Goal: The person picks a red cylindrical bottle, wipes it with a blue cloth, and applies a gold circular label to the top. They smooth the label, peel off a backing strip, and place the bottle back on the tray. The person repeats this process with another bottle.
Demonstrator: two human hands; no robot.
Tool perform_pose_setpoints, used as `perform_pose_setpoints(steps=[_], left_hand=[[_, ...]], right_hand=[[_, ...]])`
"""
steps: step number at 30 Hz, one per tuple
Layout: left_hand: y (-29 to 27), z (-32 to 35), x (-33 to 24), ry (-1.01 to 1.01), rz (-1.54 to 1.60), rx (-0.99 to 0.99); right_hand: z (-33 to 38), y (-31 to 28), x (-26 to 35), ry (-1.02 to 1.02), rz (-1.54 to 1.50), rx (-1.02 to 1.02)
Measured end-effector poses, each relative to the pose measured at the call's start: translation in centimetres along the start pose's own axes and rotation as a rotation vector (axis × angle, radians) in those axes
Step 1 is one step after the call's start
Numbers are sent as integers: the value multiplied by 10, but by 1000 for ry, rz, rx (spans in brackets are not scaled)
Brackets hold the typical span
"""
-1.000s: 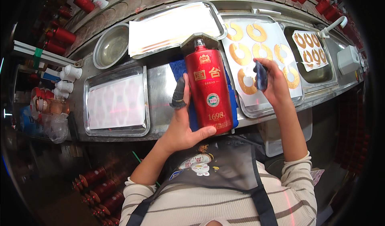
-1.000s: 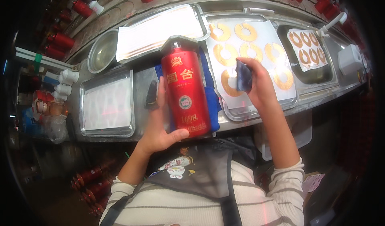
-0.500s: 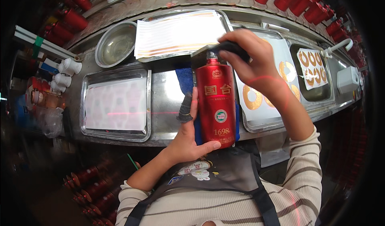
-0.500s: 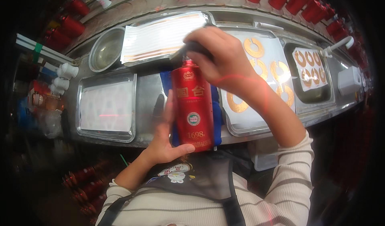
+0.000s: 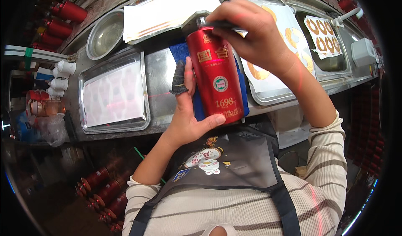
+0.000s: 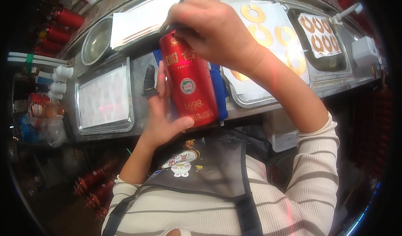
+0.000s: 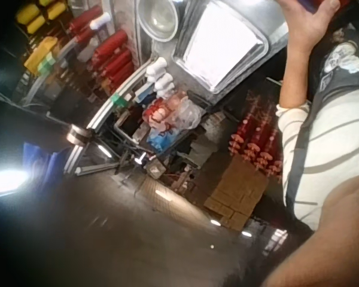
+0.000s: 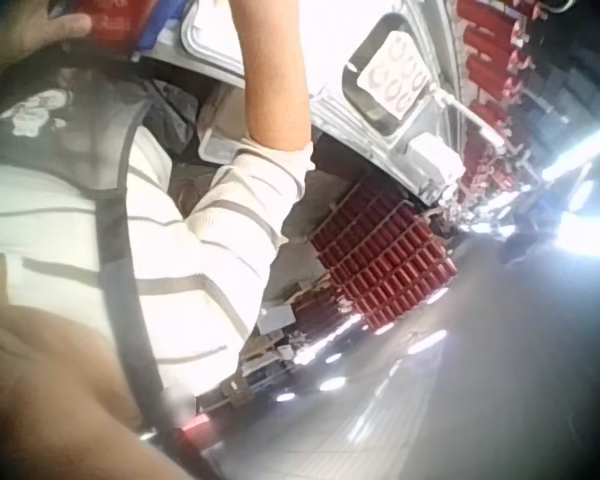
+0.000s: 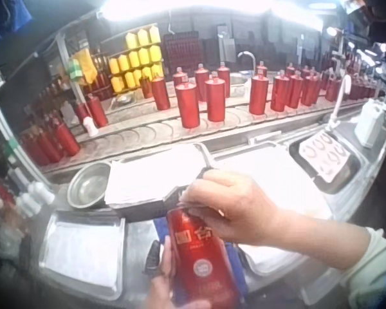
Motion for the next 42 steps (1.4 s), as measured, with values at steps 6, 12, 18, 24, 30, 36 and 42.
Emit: perform_pose_setpoints(steps=[6, 12, 18, 24, 30, 36, 42], left_hand=[[-9, 27, 7, -85, 108, -93], [24, 32, -1, -108, 237, -166], [40, 28, 1, -121, 205, -284], [38, 30, 1, -150, 240, -342], [37, 24, -12, -160, 122, -278], [33, 27, -17, -137, -28, -287], [19, 28, -14, -41, -134, -177]], right_hand=[[77, -18, 86, -139, -61, 116], [112, -34, 107, 553, -371, 51], [138, 2, 96, 1035, -461, -287], [116, -17, 91, 973, -597, -334], [90, -3, 14, 874, -313, -204], [49, 12, 4, 627, -210, -187], [49, 5, 19, 474, -248, -148]])
Point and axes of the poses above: each hand's wrist, its own z-axis away from the middle knuckle, its own y-axis out of the palm, x = y × z, the point moved 3 cm from there along -z, towards the middle knuckle, and after that the axes turned 3 degrees about z, right-handed, at the moved point
